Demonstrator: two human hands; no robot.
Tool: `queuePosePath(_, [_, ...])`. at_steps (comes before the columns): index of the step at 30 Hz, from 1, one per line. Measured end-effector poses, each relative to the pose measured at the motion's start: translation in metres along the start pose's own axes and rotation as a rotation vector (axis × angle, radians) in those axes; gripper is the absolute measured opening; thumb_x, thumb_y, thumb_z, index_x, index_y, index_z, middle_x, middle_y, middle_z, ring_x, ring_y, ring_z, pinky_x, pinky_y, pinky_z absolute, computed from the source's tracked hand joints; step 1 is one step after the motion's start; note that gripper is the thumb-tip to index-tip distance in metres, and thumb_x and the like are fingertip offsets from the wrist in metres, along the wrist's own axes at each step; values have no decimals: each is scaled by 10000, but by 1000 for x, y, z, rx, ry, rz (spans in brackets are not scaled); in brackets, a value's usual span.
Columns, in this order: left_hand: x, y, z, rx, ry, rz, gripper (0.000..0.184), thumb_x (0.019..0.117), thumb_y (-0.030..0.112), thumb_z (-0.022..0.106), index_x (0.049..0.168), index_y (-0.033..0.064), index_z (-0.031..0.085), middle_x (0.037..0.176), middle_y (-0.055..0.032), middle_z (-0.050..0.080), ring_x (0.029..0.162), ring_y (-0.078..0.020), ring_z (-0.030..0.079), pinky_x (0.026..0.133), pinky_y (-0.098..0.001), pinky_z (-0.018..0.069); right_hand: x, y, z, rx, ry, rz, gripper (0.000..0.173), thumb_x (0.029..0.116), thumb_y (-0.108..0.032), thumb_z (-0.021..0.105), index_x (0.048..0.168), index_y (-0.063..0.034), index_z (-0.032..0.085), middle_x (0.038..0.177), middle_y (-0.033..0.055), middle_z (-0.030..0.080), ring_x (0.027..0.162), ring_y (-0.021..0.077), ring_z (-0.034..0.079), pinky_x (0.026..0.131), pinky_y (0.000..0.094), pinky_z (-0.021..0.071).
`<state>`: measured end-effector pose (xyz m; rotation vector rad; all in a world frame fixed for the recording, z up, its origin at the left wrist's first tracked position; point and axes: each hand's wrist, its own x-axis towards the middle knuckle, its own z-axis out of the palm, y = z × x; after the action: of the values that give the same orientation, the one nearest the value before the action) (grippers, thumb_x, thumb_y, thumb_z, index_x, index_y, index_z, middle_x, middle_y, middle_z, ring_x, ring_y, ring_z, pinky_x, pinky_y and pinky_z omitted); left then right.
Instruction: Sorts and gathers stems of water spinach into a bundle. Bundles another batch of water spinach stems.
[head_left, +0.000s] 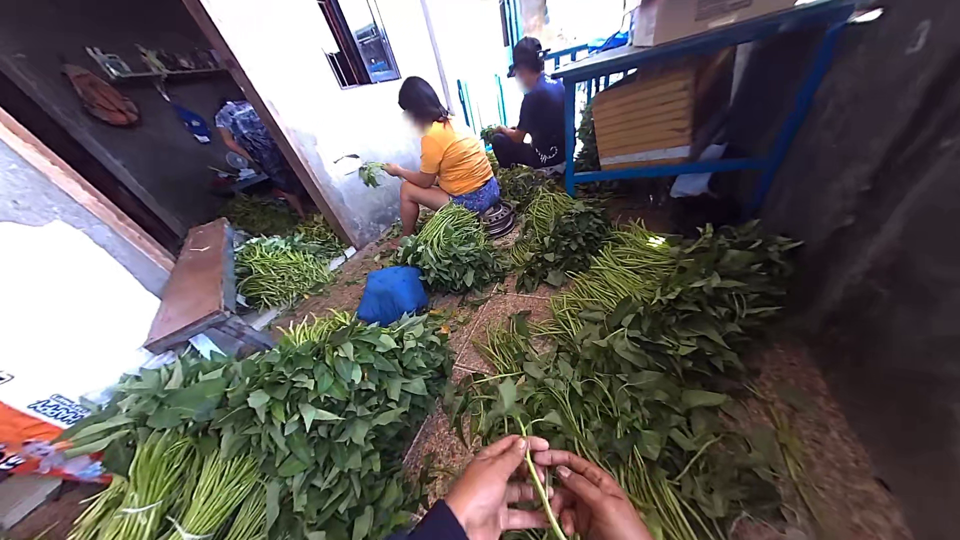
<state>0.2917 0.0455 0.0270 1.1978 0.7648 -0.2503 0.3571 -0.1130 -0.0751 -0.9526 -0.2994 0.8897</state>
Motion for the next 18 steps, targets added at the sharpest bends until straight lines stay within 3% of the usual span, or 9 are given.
queuePosePath(2, [-1, 0, -8, -108, -75, -10, 380, 1139, 292, 306, 1277, 75, 586, 1006, -131, 677, 899, -320, 704, 821, -557, 599, 10, 3, -8, 88, -114, 61, 324, 1066, -123, 392, 1222, -55, 667, 1035, 76, 732, 716, 112, 679, 627, 283, 577])
queuePosePath(4, [14, -5, -12, -151, -35, 18, 365, 1142, 294, 270, 1152, 73, 560, 859, -88, 633, 784, -270, 675, 787, -526, 598, 31, 7, -23, 22, -140, 97, 302, 1056, -132, 445, 1253, -66, 665, 1081, 93, 729, 755, 145, 698, 662, 317, 597])
queuePosePath(5, [22, -7, -12, -170, 15, 38, 350, 1144, 279, 269, 1118, 66, 546, 788, -67, 587, 715, -246, 644, 771, -520, 601, 46, 10, -35, -62, -65, 103, 303, 1046, -138, 486, 1286, -63, 655, 1095, 113, 725, 763, 170, 701, 667, 339, 600])
queuePosePath(7, [29, -2, -12, -153, 98, 90, 320, 1142, 238, 293, 1134, 45, 549, 760, -52, 536, 635, -212, 610, 723, -482, 620, 87, 24, -63, -332, 296, 111, 284, 1026, -119, 568, 1285, -28, 640, 1054, 160, 717, 807, 249, 711, 704, 413, 603])
queuePosePath(9, [30, 12, -18, -94, 140, 175, 315, 1139, 201, 298, 1184, 29, 557, 832, -73, 583, 667, -213, 644, 712, -442, 627, 137, 43, -98, -689, 607, 141, 396, 959, -152, 703, 1314, 2, 618, 1151, 232, 679, 1001, 353, 686, 872, 516, 563])
queuePosePath(11, [29, 25, -26, -34, 177, 276, 318, 1135, 180, 292, 1198, 25, 561, 826, -70, 610, 664, -189, 649, 674, -373, 613, 168, 60, -122, -984, 667, 245, 592, 889, -268, 794, 1355, 32, 585, 1344, 310, 567, 1249, 445, 573, 1063, 573, 468])
queuePosePath(12, [29, 28, -29, -16, 200, 325, 320, 1133, 169, 290, 1190, 18, 567, 777, -53, 590, 625, -167, 626, 638, -339, 599, 176, 67, -129, -1083, 668, 293, 586, 884, -284, 797, 1339, 27, 596, 1365, 315, 550, 1284, 455, 549, 1085, 575, 454])
queuePosePath(15, [31, 33, -31, -12, 280, 395, 313, 1127, 145, 315, 1137, -1, 591, 680, -9, 496, 527, -109, 520, 543, -260, 528, 176, 64, -137, -1100, 710, 278, 310, 953, -184, 695, 1193, 12, 698, 1215, 261, 672, 1182, 418, 631, 1040, 584, 477])
queuePosePath(18, [31, 31, -32, 8, 279, 386, 283, 1122, 141, 352, 1156, 5, 598, 713, -21, 514, 553, -120, 541, 558, -269, 543, 149, 42, -133, -837, 770, 110, 256, 975, -189, 703, 1131, 12, 730, 1105, 219, 718, 1067, 364, 677, 985, 564, 499])
